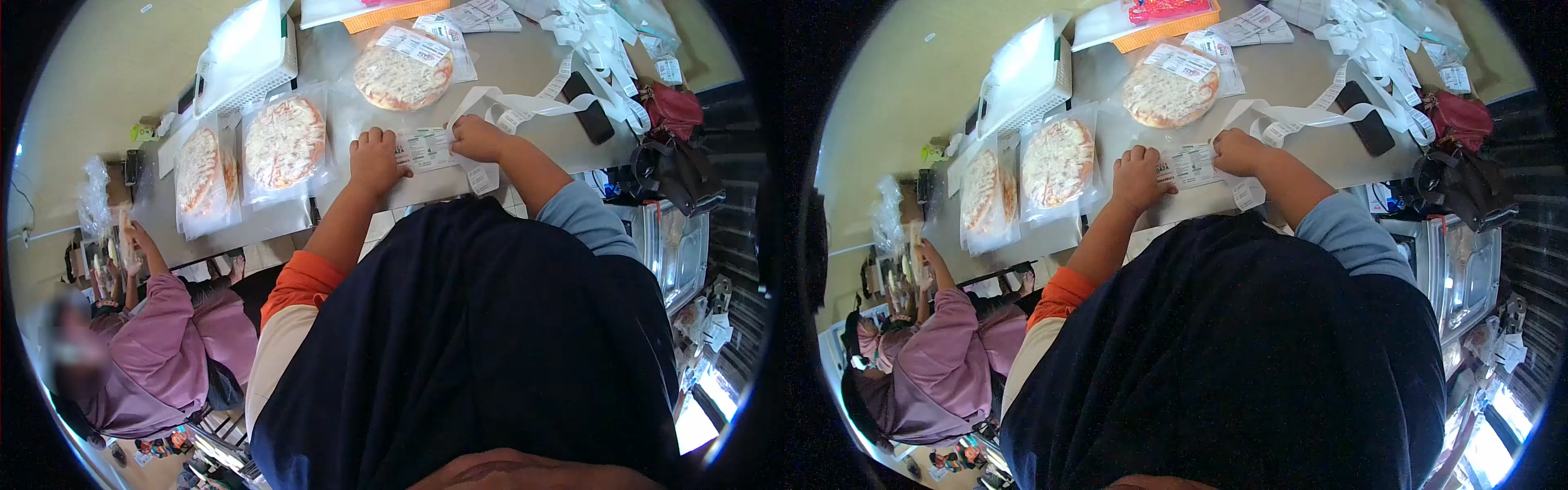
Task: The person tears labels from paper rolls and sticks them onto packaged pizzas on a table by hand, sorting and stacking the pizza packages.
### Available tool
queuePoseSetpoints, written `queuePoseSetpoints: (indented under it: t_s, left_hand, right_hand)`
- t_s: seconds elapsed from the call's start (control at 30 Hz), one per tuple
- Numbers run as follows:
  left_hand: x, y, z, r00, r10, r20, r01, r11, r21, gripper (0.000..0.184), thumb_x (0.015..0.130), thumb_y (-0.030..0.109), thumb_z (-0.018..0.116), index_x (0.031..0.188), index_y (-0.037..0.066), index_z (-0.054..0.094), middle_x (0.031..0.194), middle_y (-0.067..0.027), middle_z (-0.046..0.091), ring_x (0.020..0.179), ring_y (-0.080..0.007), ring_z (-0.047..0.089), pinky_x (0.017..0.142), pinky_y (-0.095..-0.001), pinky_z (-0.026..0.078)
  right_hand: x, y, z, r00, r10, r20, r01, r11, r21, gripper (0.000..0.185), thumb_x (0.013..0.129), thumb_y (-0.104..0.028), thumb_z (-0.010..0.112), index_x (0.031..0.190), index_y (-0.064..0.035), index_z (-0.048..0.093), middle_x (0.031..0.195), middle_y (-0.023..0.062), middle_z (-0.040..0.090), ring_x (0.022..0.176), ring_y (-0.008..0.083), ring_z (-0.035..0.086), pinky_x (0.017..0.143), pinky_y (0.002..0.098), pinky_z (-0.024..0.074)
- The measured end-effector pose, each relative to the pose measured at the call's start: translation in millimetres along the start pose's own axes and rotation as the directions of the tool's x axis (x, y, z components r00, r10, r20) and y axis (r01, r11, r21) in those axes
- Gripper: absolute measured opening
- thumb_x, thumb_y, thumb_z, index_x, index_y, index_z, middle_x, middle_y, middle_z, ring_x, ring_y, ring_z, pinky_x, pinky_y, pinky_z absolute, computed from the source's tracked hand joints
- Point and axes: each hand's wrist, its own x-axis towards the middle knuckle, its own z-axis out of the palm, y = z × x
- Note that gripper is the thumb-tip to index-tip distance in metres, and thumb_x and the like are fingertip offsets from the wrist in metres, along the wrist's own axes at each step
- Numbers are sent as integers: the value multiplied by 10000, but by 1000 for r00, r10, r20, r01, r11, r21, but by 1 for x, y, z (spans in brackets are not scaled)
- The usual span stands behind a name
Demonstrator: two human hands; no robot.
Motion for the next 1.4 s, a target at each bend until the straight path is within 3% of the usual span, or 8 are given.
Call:
queuePoseSetpoints:
  t_s: [0.17,0.27,0.47,0.7,1.1,1.17,1.3,1.4]
  left_hand:
    - [10,-7,14,992,-32,-121,21,996,-90,353,602,291,751,839,94,578,929,-83,549,912,-286,520,781,-428,400]
    - [11,-11,20,987,-7,-160,-4,997,-72,196,667,250,693,715,97,580,884,-66,548,898,-272,520,766,-420,399]
    - [4,-14,25,955,88,-284,-106,993,-50,225,688,260,670,827,97,601,902,-64,547,901,-263,517,789,-413,384]
    - [-10,-8,9,989,-26,-145,7,992,-127,444,592,302,763,930,82,576,1017,-92,517,983,-278,492,820,-405,379]
    - [-39,-36,-24,978,-121,-168,52,928,-369,159,775,101,565,912,37,615,841,-168,614,845,-353,570,753,-390,454]
    - [-70,-45,-52,940,-327,-100,234,828,-509,143,792,120,550,884,45,630,810,-179,615,781,-340,594,709,-394,463]
    - [-147,-113,-54,896,-307,322,445,627,-639,158,809,139,576,874,-1,610,731,-86,613,668,-183,567,637,-317,438]
    - [-209,-158,-9,760,-444,475,607,222,-763,140,840,136,584,839,-4,596,712,-17,589,613,-91,515,571,-247,408]
  right_hand:
    - [3,14,5,1000,3,-2,-2,986,168,342,743,-276,578,871,32,654,1048,194,570,969,346,540,840,387,443]
    - [4,23,8,999,-33,9,30,975,219,298,778,-190,580,1011,-17,649,1141,123,564,946,241,562,796,348,449]
    - [-11,9,-12,962,226,155,-263,602,754,351,785,-192,591,1095,-28,602,1026,93,605,829,176,584,699,290,469]
    - [-4,17,-16,940,227,253,-339,566,752,391,816,-138,554,1201,-71,558,977,43,618,810,121,550,671,246,433]
    - [-8,17,-16,953,207,222,-300,533,791,423,790,-153,531,1198,-44,556,1015,90,626,849,159,577,760,271,444]
    - [-5,21,-10,952,207,224,-301,520,800,420,790,-155,529,1195,-46,560,1026,87,625,867,161,575,768,270,440]
    - [-8,14,-15,941,238,240,-333,519,787,421,795,-144,534,1206,-51,553,1049,66,615,905,151,562,808,262,424]
    - [-8,17,-14,935,222,275,-351,476,806,425,805,-105,532,1227,-54,534,1082,49,599,946,141,552,852,261,414]
